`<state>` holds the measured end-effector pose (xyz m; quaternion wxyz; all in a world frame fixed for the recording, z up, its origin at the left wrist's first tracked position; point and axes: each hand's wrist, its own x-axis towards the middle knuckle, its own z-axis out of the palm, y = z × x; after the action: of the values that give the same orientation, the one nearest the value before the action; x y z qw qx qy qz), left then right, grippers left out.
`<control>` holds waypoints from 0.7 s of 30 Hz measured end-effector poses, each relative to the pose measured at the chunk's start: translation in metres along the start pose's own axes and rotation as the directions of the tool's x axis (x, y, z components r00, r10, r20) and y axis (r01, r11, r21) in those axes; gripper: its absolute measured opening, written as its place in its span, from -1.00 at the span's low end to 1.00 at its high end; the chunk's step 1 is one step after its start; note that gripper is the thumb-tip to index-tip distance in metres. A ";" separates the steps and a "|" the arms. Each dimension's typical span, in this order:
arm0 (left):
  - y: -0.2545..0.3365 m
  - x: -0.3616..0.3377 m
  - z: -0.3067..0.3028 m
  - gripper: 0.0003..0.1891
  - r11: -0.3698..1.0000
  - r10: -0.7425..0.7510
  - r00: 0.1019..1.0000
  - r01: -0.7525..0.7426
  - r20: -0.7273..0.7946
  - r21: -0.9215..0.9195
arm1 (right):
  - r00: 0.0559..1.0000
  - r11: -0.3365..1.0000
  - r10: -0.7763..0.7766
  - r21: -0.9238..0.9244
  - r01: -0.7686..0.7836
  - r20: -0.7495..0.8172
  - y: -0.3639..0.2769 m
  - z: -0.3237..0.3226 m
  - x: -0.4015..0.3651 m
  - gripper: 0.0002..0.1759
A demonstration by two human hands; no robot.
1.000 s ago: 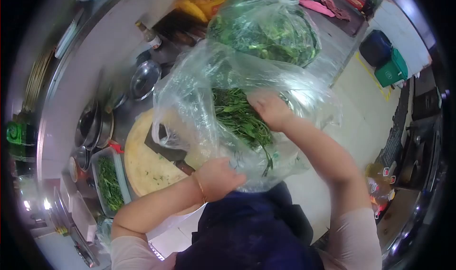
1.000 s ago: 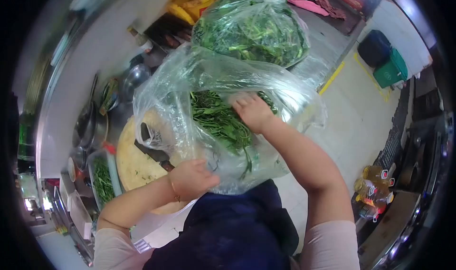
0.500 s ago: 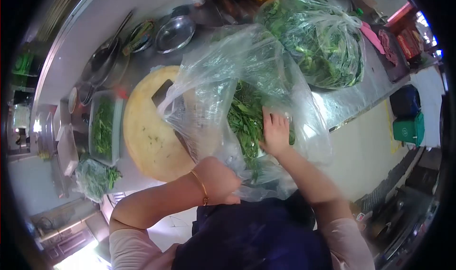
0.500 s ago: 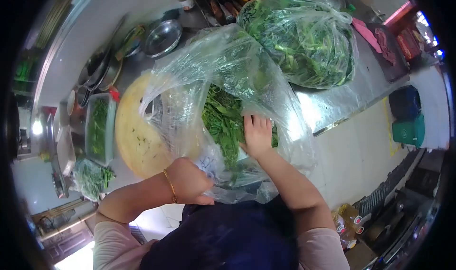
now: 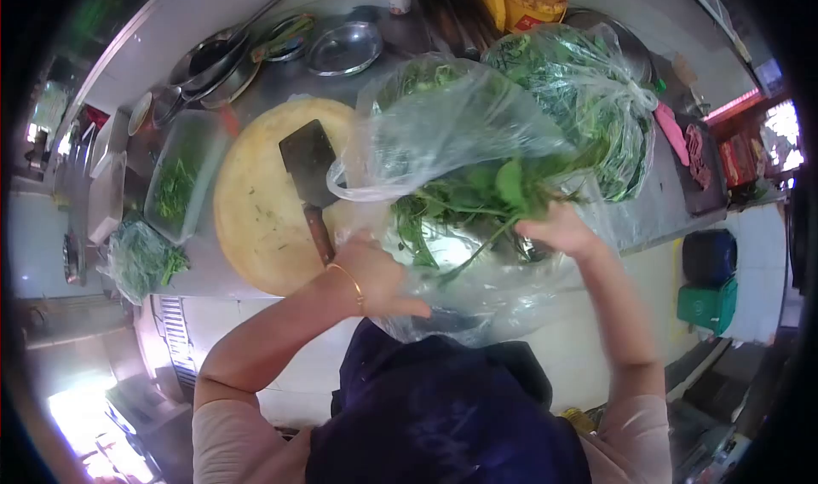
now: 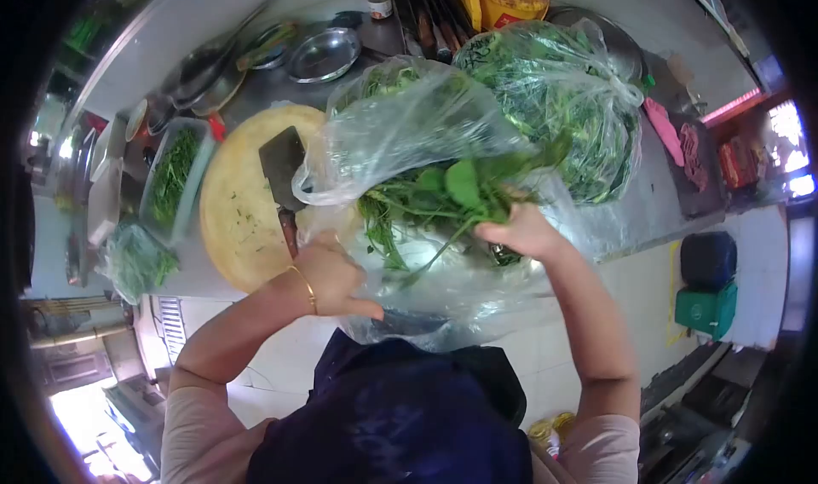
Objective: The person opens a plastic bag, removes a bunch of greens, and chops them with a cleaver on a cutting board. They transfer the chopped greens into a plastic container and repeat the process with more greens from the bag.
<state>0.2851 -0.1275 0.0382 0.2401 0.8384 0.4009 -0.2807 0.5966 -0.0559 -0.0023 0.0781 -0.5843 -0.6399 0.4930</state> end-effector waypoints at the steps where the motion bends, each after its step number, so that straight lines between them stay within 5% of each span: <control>1: -0.002 -0.005 0.003 -0.24 0.999 -0.038 0.998 0.037 -0.042 -0.033 | 1.000 0.966 0.029 0.256 -0.031 0.010 -0.015 -0.013 -0.011 -0.24; 2: -0.007 -0.004 0.016 -0.34 0.991 -0.022 0.933 -0.027 -0.358 -0.130 | 0.999 0.912 0.018 0.411 -0.004 -0.030 0.007 -0.017 -0.003 -0.36; 5: -0.001 0.026 0.021 -0.52 0.804 -0.166 0.616 -0.368 -0.770 -0.467 | 0.986 0.818 -0.156 0.553 0.160 -0.055 -0.001 -0.035 -0.001 -0.46; 6: 0.007 0.024 0.002 -0.72 0.600 -0.235 0.699 -0.443 -0.676 -0.667 | 0.985 0.798 -0.163 0.580 0.164 -0.055 -0.007 -0.038 0.000 -0.53; 10: 0.032 0.046 -0.012 -0.76 0.462 -0.321 0.400 -0.725 -0.859 -0.510 | 0.982 0.740 -0.183 0.651 0.166 -0.042 -0.019 -0.043 0.000 -0.50; 13: 0.024 0.057 -0.040 -0.71 0.021 -0.503 0.437 -0.856 -0.746 -0.516 | 0.985 0.793 -0.172 0.595 0.133 0.010 -0.033 -0.052 -0.018 -0.47; 15: -0.005 0.046 -0.074 -0.59 0.145 -0.501 0.349 -0.869 -0.792 -0.474 | 0.981 0.818 -0.182 0.565 0.109 0.074 -0.030 -0.063 -0.027 -0.45; 17: -0.031 0.029 -0.113 -0.34 -0.073 -0.542 0.499 -0.829 -0.676 -0.554 | 0.974 0.838 -0.184 0.540 0.083 0.135 -0.039 -0.075 -0.045 -0.45; 20: -0.076 0.037 -0.126 -0.05 -0.088 -0.599 0.545 -0.774 -0.587 -0.628 | 0.979 0.847 -0.167 0.525 0.080 0.120 -0.062 -0.088 -0.070 -0.34; 21: -0.087 0.045 -0.114 0.02 -0.229 -0.598 0.631 -0.726 -0.494 -0.649 | 0.978 0.844 -0.177 0.528 0.096 0.106 -0.072 -0.091 -0.078 -0.31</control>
<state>0.2703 0.0176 0.0759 0.6133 0.3400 0.4439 0.5579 0.6334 -0.0589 0.1324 0.2198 -0.4553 -0.5268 0.6833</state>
